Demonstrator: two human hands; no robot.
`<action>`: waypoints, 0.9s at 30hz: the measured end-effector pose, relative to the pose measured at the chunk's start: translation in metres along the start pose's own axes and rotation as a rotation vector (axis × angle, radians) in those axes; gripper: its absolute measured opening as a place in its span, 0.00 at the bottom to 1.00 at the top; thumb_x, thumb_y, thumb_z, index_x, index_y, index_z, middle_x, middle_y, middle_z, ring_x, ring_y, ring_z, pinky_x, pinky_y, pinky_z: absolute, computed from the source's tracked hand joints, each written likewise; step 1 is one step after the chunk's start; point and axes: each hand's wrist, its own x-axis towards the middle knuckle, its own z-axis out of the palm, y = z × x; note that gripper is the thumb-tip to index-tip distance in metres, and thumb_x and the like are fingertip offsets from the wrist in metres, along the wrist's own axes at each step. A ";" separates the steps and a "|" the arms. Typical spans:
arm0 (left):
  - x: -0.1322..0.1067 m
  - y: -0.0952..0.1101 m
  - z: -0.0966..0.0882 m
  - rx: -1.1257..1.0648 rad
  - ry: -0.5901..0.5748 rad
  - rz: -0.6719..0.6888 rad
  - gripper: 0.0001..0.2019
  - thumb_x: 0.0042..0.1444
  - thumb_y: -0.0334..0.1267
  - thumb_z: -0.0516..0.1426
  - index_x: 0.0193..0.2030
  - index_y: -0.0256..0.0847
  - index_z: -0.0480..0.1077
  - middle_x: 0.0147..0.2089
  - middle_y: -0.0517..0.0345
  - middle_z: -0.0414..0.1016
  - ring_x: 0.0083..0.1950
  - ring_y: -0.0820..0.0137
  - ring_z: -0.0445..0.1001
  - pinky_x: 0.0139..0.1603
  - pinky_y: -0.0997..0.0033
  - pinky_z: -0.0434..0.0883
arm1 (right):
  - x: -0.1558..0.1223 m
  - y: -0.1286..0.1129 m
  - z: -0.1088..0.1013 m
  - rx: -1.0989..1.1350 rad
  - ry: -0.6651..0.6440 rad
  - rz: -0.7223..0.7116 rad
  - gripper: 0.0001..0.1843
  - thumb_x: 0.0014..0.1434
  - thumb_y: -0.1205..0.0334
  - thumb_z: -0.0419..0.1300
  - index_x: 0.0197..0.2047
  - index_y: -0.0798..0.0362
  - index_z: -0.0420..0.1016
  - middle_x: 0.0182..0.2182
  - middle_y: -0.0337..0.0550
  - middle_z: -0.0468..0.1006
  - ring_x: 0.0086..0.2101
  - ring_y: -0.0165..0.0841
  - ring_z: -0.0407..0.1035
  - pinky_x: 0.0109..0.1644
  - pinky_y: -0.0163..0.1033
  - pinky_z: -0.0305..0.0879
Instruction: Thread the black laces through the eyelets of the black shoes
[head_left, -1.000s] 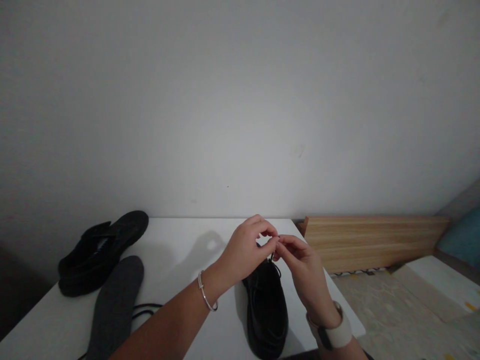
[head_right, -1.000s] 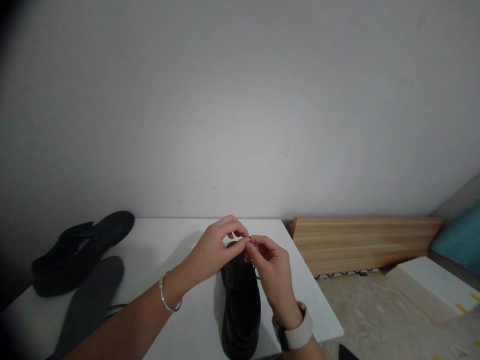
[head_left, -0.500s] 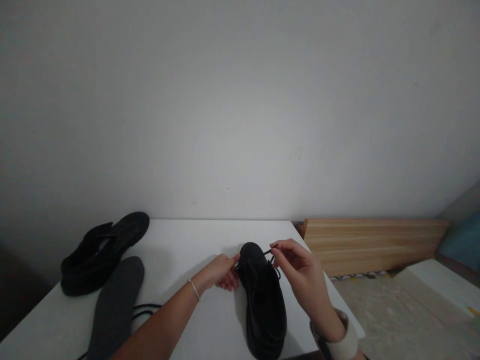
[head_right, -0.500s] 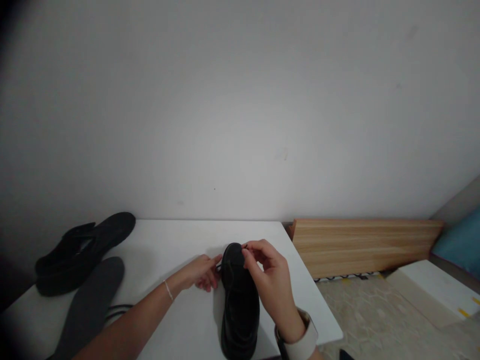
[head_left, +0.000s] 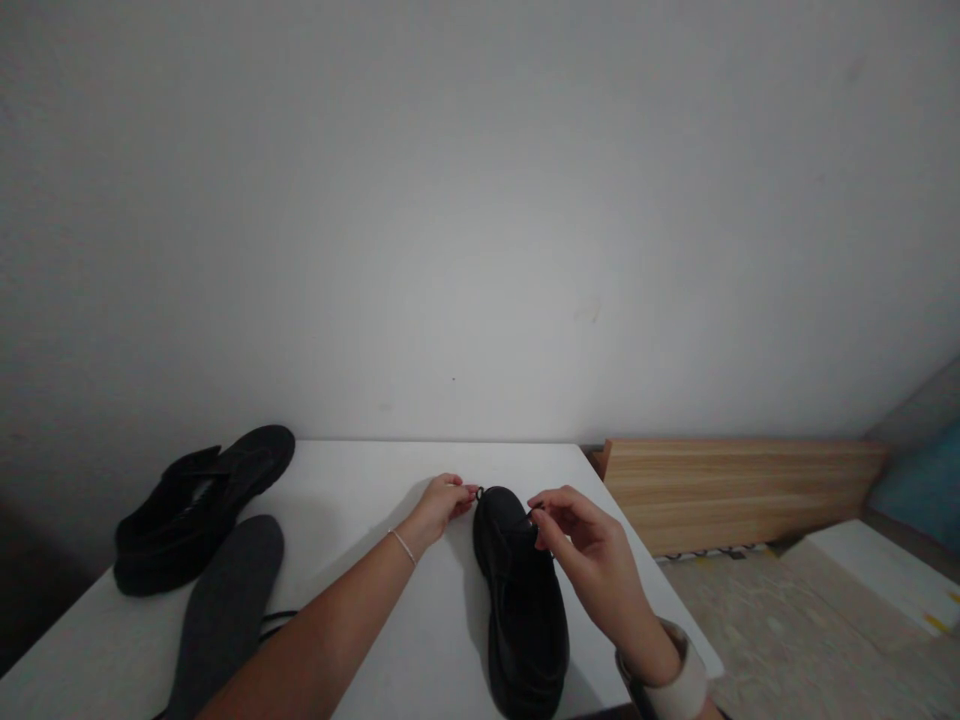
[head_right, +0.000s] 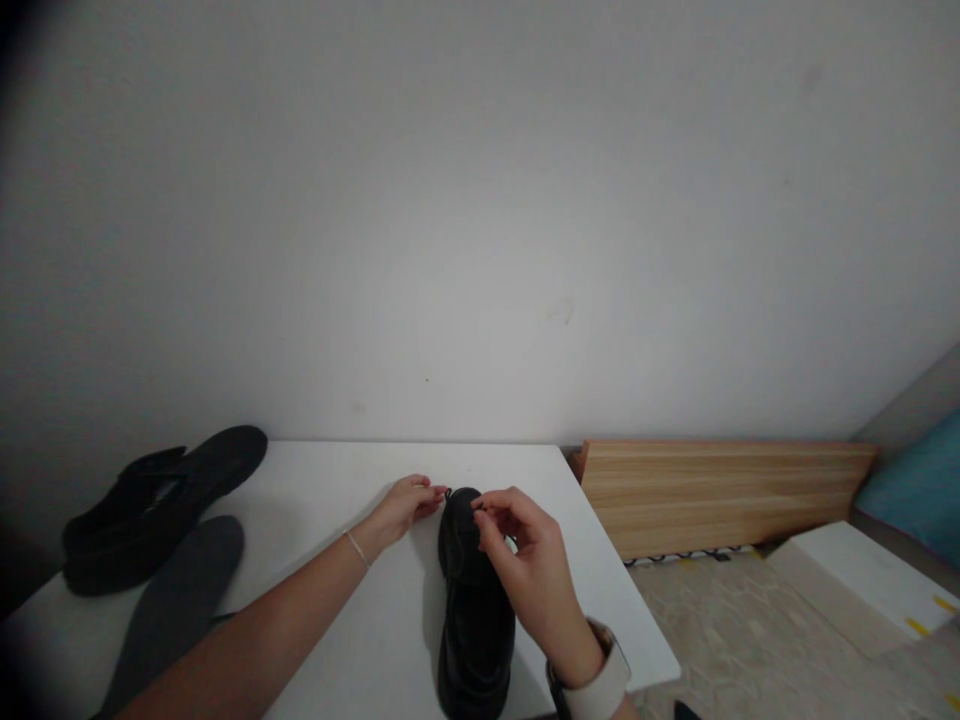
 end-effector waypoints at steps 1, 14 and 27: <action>0.003 0.004 0.003 -0.017 -0.008 0.017 0.16 0.65 0.41 0.58 0.56 0.37 0.69 0.54 0.49 0.73 0.49 0.63 0.76 0.48 0.56 0.77 | 0.000 -0.001 0.000 -0.008 -0.010 -0.001 0.09 0.61 0.56 0.62 0.37 0.52 0.78 0.26 0.39 0.75 0.25 0.29 0.70 0.29 0.33 0.69; 0.023 0.024 0.024 0.156 -0.084 0.138 0.16 0.64 0.41 0.58 0.56 0.37 0.69 0.55 0.49 0.73 0.51 0.62 0.76 0.50 0.54 0.76 | -0.003 -0.003 0.001 -0.065 -0.069 -0.011 0.09 0.62 0.55 0.61 0.37 0.52 0.77 0.26 0.39 0.75 0.25 0.30 0.70 0.29 0.33 0.68; 0.023 0.028 0.012 0.556 -0.055 0.091 0.17 0.64 0.41 0.58 0.57 0.38 0.68 0.57 0.49 0.71 0.53 0.60 0.74 0.52 0.52 0.75 | 0.008 -0.002 -0.004 -0.061 0.040 -0.083 0.06 0.63 0.59 0.61 0.40 0.49 0.79 0.31 0.40 0.75 0.30 0.30 0.70 0.32 0.35 0.68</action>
